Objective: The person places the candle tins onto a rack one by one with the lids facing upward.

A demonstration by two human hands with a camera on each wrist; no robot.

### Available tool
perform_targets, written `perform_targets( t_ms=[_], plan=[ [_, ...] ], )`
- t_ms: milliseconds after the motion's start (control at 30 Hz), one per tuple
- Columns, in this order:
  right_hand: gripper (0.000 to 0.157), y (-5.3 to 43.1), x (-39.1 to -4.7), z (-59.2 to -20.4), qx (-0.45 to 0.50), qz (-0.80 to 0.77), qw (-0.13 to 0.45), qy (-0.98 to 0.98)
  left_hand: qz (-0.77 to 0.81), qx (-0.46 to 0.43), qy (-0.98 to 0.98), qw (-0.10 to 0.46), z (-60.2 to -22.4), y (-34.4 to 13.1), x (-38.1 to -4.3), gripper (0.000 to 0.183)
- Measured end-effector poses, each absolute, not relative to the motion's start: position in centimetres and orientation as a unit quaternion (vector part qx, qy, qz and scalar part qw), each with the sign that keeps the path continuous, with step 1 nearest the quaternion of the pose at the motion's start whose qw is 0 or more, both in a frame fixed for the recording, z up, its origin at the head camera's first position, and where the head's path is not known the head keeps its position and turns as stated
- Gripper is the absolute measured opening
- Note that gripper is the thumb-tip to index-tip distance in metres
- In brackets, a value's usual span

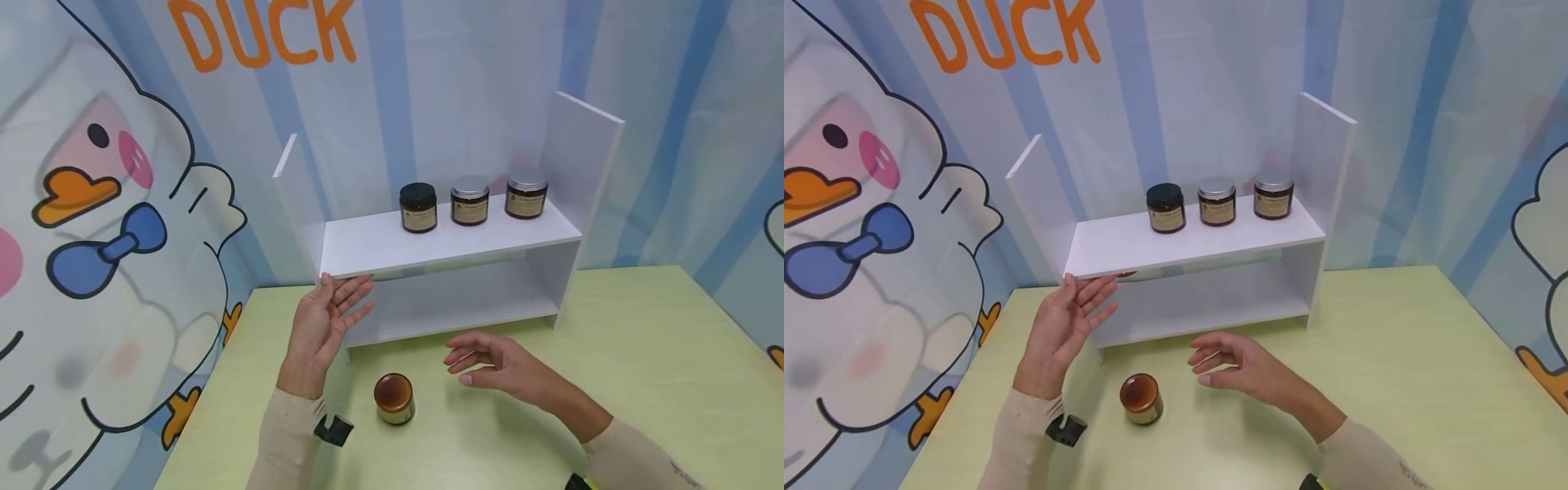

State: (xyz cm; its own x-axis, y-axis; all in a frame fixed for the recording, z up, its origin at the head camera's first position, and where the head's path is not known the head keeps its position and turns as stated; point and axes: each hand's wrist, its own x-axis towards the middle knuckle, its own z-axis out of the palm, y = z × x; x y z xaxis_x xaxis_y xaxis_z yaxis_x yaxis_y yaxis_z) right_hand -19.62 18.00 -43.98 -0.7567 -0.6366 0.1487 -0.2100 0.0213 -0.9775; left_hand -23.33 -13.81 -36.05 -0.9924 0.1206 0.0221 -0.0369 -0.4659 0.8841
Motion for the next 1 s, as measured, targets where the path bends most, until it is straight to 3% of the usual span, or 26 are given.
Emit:
perform_targets(
  t_ms=[1000],
  plan=[
    [0.051, 16.8, -20.6, -46.5, -0.319, -0.626, 0.186, 0.687, 0.855, 0.043, 0.515, 0.046, -36.1, -13.8, -23.4, 0.057]
  ],
)
